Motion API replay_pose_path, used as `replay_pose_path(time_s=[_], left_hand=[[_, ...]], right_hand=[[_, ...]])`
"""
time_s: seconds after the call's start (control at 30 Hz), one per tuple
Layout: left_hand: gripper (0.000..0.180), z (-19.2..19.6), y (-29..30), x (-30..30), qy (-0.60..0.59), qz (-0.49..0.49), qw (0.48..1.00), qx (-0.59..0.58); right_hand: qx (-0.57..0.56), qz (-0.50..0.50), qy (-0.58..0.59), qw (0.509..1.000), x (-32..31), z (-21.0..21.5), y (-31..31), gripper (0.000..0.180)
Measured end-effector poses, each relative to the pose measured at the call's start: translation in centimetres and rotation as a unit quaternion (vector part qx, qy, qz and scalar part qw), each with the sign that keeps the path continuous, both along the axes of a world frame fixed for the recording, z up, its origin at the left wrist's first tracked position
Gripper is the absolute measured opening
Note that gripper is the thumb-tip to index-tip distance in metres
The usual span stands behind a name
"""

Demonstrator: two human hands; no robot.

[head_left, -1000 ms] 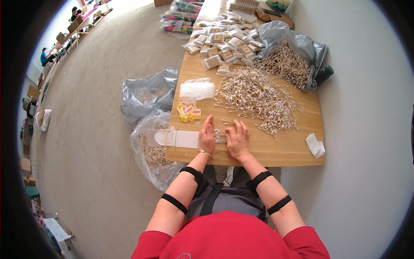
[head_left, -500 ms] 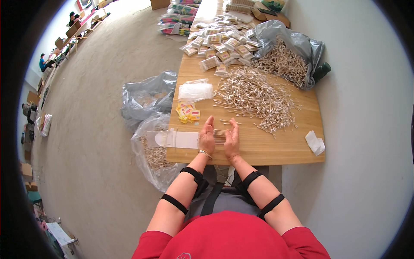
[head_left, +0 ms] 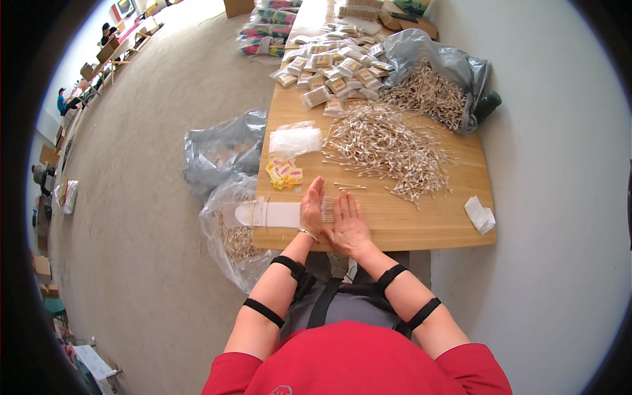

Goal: Counting cotton swabs and packaging them into small plastic bags.

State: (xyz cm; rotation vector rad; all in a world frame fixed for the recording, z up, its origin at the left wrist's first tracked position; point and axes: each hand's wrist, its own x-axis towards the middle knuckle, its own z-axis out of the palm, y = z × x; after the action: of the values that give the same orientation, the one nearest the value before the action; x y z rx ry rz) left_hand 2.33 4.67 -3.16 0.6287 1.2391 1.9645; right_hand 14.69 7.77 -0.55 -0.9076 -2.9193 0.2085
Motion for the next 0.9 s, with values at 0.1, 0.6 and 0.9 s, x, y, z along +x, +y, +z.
replay_pose_path(time_s=[0.1,0.6,0.9], left_hand=[[0.067,-0.6,-0.8,-0.6,-0.015,0.004,1.0,0.0],[0.065,0.2,-1.4,0.0,0.122,0.021,0.985,-0.118],[0.064,0.0,-1.0,0.3,0.094,0.015,0.994,-0.058]], right_hand=[[-0.05,0.014,-0.042,0.998,0.0,0.6,-1.1,0.092],[-0.092,0.02,0.193,0.977,-0.1,-1.0,1.3,0.068],[-0.343,-0.163,0.533,0.756,-2.0,-1.8,2.9,0.04]])
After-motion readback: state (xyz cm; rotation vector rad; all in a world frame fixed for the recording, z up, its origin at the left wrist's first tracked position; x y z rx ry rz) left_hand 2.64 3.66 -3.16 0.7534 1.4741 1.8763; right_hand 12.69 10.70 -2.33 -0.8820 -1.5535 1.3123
